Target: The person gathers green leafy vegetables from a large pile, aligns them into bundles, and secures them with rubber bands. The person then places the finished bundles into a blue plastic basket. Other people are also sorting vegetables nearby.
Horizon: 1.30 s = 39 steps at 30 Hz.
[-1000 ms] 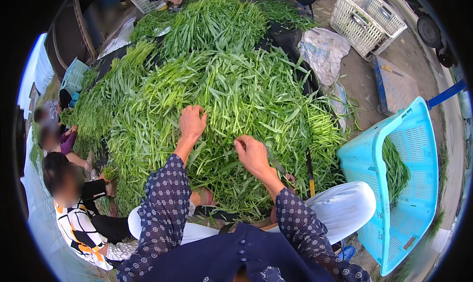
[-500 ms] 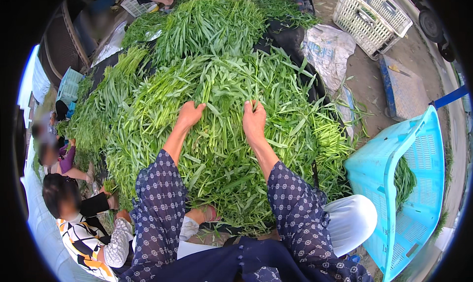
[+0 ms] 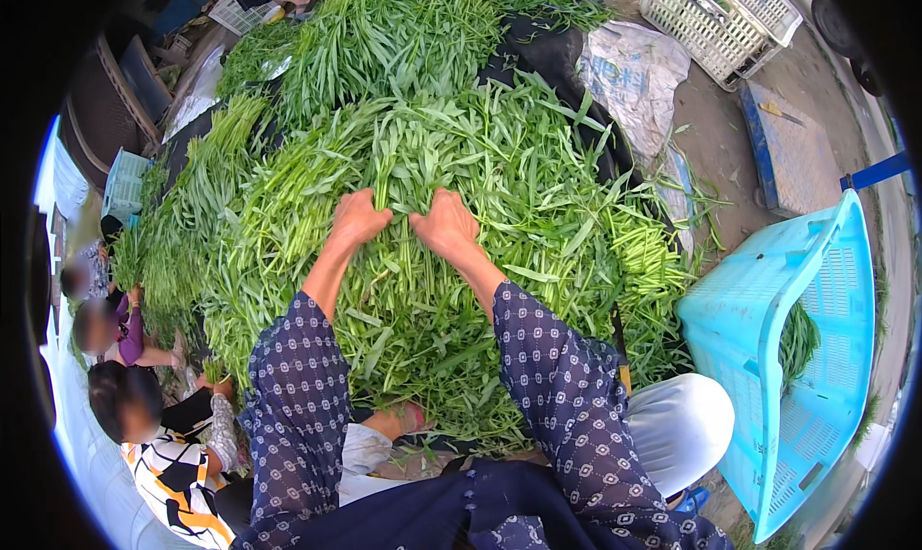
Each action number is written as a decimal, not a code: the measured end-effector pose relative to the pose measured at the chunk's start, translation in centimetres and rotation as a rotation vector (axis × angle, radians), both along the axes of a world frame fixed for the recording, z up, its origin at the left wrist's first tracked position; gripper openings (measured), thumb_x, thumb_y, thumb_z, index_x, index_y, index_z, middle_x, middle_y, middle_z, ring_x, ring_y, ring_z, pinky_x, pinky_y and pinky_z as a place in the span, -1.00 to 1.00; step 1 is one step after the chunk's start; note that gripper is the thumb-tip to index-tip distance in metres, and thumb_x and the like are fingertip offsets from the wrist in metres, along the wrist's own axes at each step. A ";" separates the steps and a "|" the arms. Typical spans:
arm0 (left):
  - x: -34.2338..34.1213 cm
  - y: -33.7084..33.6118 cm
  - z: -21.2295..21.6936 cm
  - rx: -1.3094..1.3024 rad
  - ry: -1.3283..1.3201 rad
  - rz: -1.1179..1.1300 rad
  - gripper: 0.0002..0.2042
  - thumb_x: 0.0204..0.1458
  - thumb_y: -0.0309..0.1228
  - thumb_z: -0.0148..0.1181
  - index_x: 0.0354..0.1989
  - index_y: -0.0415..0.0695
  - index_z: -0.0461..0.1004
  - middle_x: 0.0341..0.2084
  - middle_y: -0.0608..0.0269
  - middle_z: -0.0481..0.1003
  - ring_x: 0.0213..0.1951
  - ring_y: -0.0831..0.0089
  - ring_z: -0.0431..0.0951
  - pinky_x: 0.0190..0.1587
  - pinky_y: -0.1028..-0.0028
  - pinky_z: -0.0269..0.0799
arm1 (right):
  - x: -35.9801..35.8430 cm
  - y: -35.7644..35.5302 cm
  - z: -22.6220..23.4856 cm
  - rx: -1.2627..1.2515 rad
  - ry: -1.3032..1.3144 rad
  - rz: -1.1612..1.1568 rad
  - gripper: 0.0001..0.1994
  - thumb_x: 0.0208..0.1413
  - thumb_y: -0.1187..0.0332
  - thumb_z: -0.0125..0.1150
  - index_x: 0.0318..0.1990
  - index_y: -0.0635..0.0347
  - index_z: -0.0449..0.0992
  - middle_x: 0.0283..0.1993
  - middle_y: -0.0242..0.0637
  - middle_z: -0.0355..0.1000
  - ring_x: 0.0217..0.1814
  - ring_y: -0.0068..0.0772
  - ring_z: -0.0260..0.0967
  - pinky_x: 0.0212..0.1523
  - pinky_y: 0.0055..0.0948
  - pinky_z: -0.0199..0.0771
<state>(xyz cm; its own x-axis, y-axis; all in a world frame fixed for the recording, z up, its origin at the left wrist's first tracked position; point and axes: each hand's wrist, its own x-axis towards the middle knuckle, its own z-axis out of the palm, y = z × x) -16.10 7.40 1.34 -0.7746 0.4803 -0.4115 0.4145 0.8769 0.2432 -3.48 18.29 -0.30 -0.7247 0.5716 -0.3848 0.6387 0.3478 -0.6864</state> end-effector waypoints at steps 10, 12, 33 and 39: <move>-0.9 -1.2 1.4 0.388 -0.301 0.230 -0.61 -0.07 -0.37 0.15 -0.07 -0.37 0.45 -0.32 0.00 0.53 -0.31 0.29 0.49 -0.16 0.32 0.39 | -0.8 3.4 -0.5 -0.517 0.330 -0.314 -0.35 0.05 0.27 0.18 0.21 0.55 0.15 0.19 0.23 0.27 0.24 -0.02 0.27 0.21 -0.21 0.24; -0.8 -1.1 1.6 0.325 -0.254 0.246 -0.55 -0.07 -0.35 0.16 -0.02 -0.38 0.42 -0.27 -0.03 0.54 -0.24 0.25 0.53 -0.10 0.33 0.40 | -0.9 3.3 0.0 -0.606 0.233 -0.298 -0.28 0.05 0.18 0.24 0.21 0.58 0.12 0.21 0.25 0.23 0.26 0.00 0.24 0.23 -0.20 0.22; 0.2 0.1 0.0 0.096 0.079 0.004 -0.65 -0.12 -0.31 0.18 -0.38 -0.48 0.50 -0.34 -0.34 0.53 -0.22 -0.13 0.56 -0.10 0.15 0.44 | 1.7 2.5 -1.4 -1.130 0.393 -0.408 -0.72 0.19 0.45 0.03 -0.02 0.45 0.27 -0.14 0.02 0.47 -0.24 -0.25 0.53 -0.31 -0.32 0.63; 0.5 1.2 0.9 0.001 -0.112 0.038 -0.60 -0.09 -0.27 0.26 -0.28 -0.47 0.50 -0.36 -0.25 0.54 -0.27 0.03 0.58 -0.15 0.18 0.44 | 1.1 2.1 -4.0 -0.985 0.244 -0.382 -0.63 0.12 0.36 0.07 0.04 0.38 0.27 -0.07 -0.01 0.44 -0.10 -0.25 0.45 -0.17 -0.21 0.52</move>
<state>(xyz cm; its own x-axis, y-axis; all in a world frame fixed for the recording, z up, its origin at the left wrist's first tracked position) -15.64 8.63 2.19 -0.7419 0.4517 -0.4955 0.3509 0.8913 0.2871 -2.42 20.37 -4.33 -0.6835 0.2951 -0.6676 0.3958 -0.6187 -0.6787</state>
